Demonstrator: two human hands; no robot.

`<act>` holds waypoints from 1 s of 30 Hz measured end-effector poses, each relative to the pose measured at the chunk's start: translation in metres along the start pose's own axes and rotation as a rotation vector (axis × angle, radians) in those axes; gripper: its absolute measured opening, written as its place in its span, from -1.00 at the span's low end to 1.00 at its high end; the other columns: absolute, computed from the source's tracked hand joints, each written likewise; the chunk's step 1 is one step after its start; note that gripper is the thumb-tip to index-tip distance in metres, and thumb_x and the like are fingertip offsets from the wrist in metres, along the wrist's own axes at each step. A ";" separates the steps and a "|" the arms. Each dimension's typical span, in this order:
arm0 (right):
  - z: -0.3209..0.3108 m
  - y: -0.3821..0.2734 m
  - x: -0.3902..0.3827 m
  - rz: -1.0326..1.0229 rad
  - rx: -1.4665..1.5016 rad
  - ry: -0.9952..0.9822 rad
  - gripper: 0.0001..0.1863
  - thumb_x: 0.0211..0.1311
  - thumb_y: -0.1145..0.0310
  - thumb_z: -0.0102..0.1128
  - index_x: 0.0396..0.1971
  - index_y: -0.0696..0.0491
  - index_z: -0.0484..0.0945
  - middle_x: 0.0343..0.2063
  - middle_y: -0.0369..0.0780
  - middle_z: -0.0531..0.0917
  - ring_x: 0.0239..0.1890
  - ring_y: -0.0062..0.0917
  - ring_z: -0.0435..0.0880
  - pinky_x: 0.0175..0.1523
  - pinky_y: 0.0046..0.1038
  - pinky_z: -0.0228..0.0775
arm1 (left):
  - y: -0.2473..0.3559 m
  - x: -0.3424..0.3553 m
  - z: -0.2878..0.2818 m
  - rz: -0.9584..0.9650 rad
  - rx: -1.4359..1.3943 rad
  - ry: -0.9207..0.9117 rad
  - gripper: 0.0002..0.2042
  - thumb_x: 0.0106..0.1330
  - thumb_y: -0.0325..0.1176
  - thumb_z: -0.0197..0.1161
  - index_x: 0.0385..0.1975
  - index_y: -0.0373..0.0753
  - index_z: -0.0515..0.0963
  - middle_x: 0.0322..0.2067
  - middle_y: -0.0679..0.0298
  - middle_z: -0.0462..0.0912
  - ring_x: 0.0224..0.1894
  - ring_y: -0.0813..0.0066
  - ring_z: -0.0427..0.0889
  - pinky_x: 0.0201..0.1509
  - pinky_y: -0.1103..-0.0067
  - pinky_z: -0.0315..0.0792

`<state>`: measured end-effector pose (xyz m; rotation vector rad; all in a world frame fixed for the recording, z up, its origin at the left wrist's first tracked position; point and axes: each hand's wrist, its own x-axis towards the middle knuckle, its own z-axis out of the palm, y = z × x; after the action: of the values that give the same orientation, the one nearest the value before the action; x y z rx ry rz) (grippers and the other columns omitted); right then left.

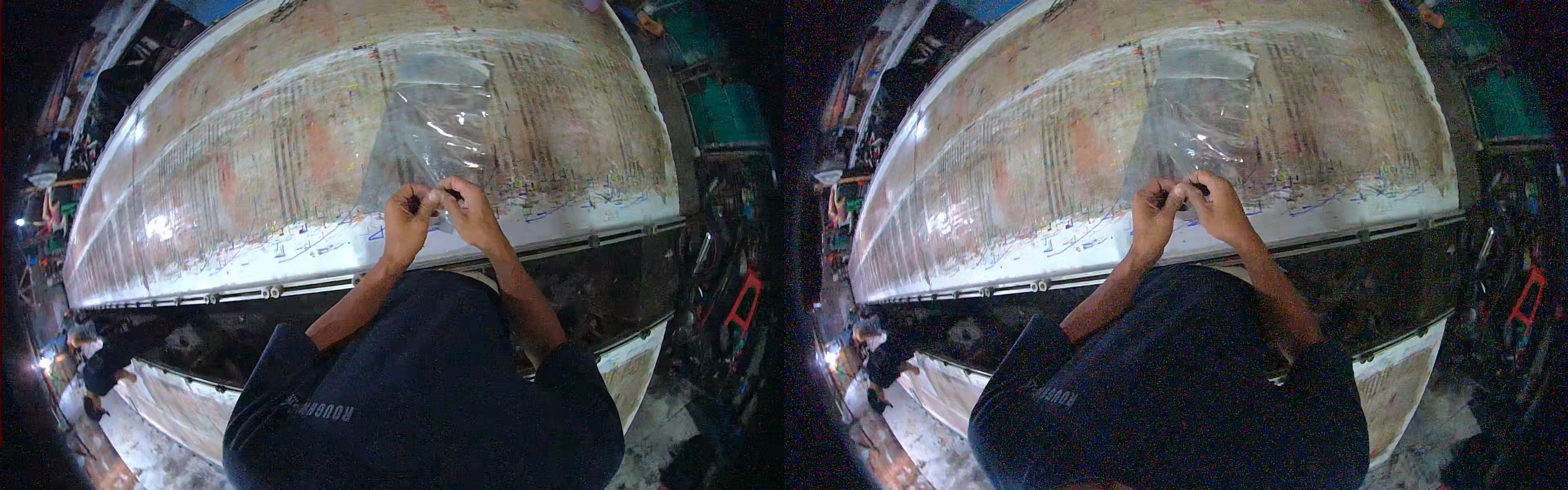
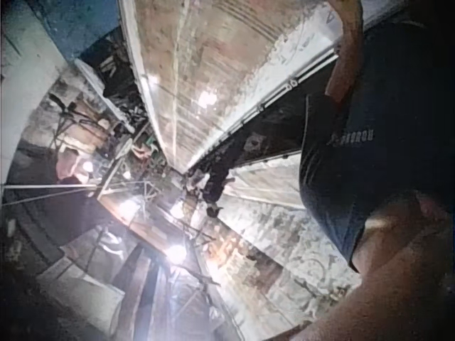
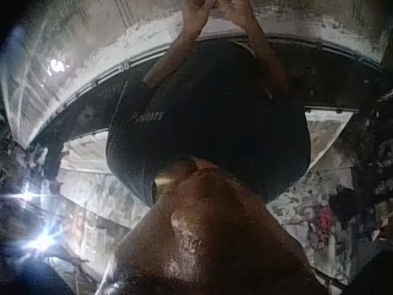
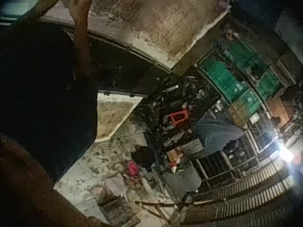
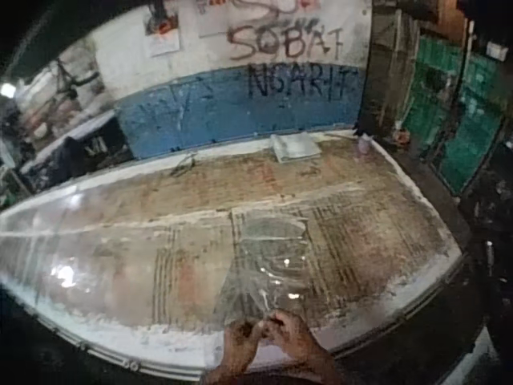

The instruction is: The person aligns and positions a sheet of transparent printing film onto a large, illuminated screen-printing table, then wipes a section of the table surface with a blue cloth.

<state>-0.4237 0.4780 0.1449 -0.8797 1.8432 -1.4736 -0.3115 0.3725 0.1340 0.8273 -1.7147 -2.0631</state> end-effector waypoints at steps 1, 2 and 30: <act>0.004 0.010 0.003 0.020 -0.032 -0.064 -0.78 0.36 0.34 0.10 -0.23 0.21 0.53 -0.34 -0.16 0.64 -0.25 -0.52 0.60 -0.11 -0.42 0.44 | -0.008 -0.002 -0.005 -0.005 -0.009 0.025 -0.84 0.39 -0.36 0.23 -0.33 -0.34 0.53 -0.43 0.32 0.61 -0.30 0.62 0.54 -0.18 0.62 0.44; 0.009 0.019 0.004 0.018 -0.032 -0.078 -0.78 0.36 0.34 0.10 -0.23 0.21 0.53 -0.34 -0.16 0.64 -0.25 -0.52 0.60 -0.11 -0.42 0.44 | -0.014 -0.003 -0.009 -0.005 -0.012 0.038 -0.84 0.39 -0.36 0.23 -0.33 -0.34 0.53 -0.43 0.32 0.61 -0.30 0.62 0.54 -0.18 0.62 0.44; -0.312 -0.027 0.403 -0.534 -1.654 0.535 -0.69 0.35 0.18 -0.09 -0.02 -0.05 0.50 -0.28 0.01 0.67 -0.26 0.00 0.67 -0.21 0.05 0.49 | -0.119 0.046 -0.115 -0.083 1.089 0.335 -0.76 0.28 -0.35 0.14 -0.18 -0.36 0.36 -0.31 -0.11 0.58 -0.26 -0.21 0.58 -0.22 0.08 0.45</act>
<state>-0.9074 0.3282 0.2086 -1.8635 3.3547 0.0392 -0.2627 0.2815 -0.0040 1.4208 -2.5542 -0.7881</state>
